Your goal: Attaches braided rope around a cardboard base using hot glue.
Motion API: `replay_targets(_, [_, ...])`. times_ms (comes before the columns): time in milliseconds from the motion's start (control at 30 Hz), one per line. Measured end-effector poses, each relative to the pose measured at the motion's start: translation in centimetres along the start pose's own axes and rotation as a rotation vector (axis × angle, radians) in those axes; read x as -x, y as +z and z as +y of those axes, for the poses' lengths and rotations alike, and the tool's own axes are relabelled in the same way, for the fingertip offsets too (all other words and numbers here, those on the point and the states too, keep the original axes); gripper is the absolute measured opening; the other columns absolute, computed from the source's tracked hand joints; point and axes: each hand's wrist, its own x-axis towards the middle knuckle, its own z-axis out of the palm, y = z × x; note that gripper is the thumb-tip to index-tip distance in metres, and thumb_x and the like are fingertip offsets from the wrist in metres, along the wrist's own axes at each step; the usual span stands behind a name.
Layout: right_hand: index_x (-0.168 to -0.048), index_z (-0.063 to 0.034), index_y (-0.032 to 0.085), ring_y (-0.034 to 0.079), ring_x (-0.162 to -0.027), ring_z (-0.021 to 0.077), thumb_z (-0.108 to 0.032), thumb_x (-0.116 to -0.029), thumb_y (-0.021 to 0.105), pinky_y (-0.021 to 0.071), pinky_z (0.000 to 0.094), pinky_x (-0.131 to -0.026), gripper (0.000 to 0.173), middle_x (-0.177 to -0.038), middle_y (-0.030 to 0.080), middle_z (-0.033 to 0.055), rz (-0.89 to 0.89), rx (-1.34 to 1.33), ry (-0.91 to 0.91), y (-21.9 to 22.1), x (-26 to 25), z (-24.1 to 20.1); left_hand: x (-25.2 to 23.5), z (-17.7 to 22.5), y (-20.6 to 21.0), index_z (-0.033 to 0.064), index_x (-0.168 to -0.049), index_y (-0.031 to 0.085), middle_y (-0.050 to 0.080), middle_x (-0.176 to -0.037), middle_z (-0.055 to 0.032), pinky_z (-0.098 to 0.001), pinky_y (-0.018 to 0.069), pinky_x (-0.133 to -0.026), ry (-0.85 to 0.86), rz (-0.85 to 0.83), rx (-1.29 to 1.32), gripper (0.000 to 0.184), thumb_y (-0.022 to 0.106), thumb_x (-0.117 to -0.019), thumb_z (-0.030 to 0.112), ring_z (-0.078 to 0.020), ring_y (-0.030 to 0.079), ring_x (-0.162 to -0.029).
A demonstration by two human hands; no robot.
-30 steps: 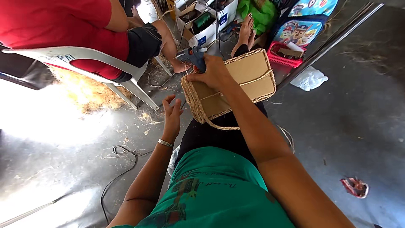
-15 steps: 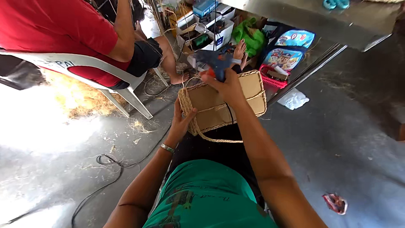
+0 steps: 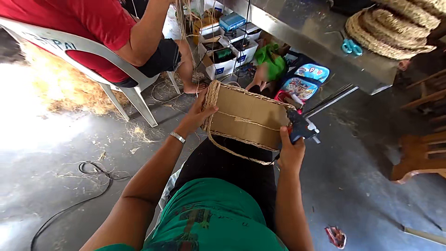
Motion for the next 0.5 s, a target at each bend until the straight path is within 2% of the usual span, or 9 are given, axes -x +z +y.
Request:
replay_targets(100, [-0.123,0.0005,0.060,0.069,-0.098,0.0110,-0.028,-0.0957,0.074,0.0583,0.0313,-0.090,0.042,-0.105,0.070,0.0062,0.003,-0.033,-0.046,-0.6,0.1,-0.1,1.5,0.1,0.3,0.0213,-0.164,0.015,0.036,-0.162,-0.0078,-0.0424,0.0491,-0.110,0.021,0.007,-0.027,0.091,0.070,-0.0919,0.017,-0.0195,0.049,-0.139])
replay_targets(167, [-0.118,0.0010,0.060,0.068,-0.090,0.0079,-0.030,-0.0972,0.072,0.0582,0.0287,-0.085,0.039,-0.097,0.069,0.0036,0.038,0.023,-0.158,-0.9,0.3,-1.0,2.2,0.5,0.8,0.0222,-0.164,0.015,0.037,-0.161,-0.0075,-0.0418,0.0497,-0.109,0.026,0.042,-0.006,0.089,0.068,-0.0928,0.015,-0.0190,0.050,-0.138])
replay_targets(233, [-0.111,0.0009,0.059,0.065,-0.079,0.0027,-0.026,-0.0991,0.070,0.0565,0.0235,-0.076,0.031,-0.089,0.065,-0.0011,0.054,0.057,-0.329,-0.9,0.8,-2.4,2.4,1.0,1.2,0.0211,-0.165,0.015,0.038,-0.161,-0.0078,-0.0410,0.0500,-0.109,0.045,0.056,0.039,0.087,0.066,-0.0943,0.014,-0.0189,0.051,-0.137])
replay_targets(267, [-0.111,0.0002,0.060,0.065,-0.080,0.0017,-0.024,-0.1005,0.068,0.0564,0.0229,-0.076,0.027,-0.090,0.066,-0.0024,0.021,0.059,-0.407,-0.9,1.2,-3.2,2.4,1.3,1.4,0.0214,-0.165,0.015,0.038,-0.161,-0.0077,-0.0410,0.0507,-0.108,0.045,0.057,0.062,0.087,0.065,-0.0949,0.013,-0.0191,0.052,-0.136])
replay_targets(300, [-0.113,-0.0012,0.061,0.066,-0.083,0.0021,-0.023,-0.1022,0.065,0.0571,0.0239,-0.077,0.025,-0.095,0.068,-0.0028,-0.046,0.059,-0.458,-1.0,1.6,-3.8,2.3,1.6,1.6,0.0218,-0.165,0.015,0.038,-0.161,-0.0072,-0.0409,0.0510,-0.107,0.045,0.058,0.073,0.086,0.064,-0.0947,0.012,-0.0191,0.052,-0.136])
replay_targets(367, [-0.123,-0.0028,0.062,0.071,-0.083,0.0099,-0.024,-0.1056,0.059,0.0628,0.0310,-0.074,0.027,-0.106,0.073,0.0021,-0.272,0.044,-0.450,-1.0,2.6,-4.7,2.2,2.0,1.7,0.0225,-0.165,0.015,0.035,-0.162,-0.0057,-0.0404,0.0508,-0.108,0.046,0.045,0.057,0.086,0.063,-0.0938,0.013,-0.0180,0.051,-0.137])
replay_targets(433, [-0.119,-0.0068,0.065,0.064,-0.059,0.0089,-0.026,-0.1056,0.058,0.0581,0.0279,-0.053,0.025,-0.084,0.072,0.0000,-0.476,0.044,-0.355,0.0,3.7,-4.7,2.0,2.3,1.9,0.0232,-0.164,0.015,0.035,-0.162,-0.0059,-0.0407,0.0517,-0.107,0.037,0.038,0.058,0.086,0.062,-0.0938,0.012,-0.0183,0.052,-0.136])
replay_targets(467, [-0.118,-0.0071,0.067,0.061,-0.053,0.0095,-0.027,-0.1046,0.059,0.0550,0.0281,-0.049,0.025,-0.075,0.068,0.0001,-0.564,0.068,-0.310,0.6,4.2,-4.5,1.9,2.2,2.0,0.0230,-0.164,0.017,0.037,-0.161,-0.0066,-0.0413,0.0526,-0.105,0.037,0.040,0.067,0.084,0.062,-0.0940,0.010,-0.0191,0.053,-0.135])
replay_targets(500, [-0.118,-0.0072,0.067,0.059,-0.052,0.0101,-0.028,-0.1037,0.061,0.0540,0.0285,-0.048,0.026,-0.072,0.066,0.0006,-0.641,0.112,-0.285,1.2,4.5,-4.3,1.7,2.1,2.1,0.0229,-0.164,0.019,0.039,-0.160,-0.0071,-0.0416,0.0531,-0.105,0.041,0.049,0.065,0.083,0.061,-0.0936,0.009,-0.0194,0.054,-0.134])
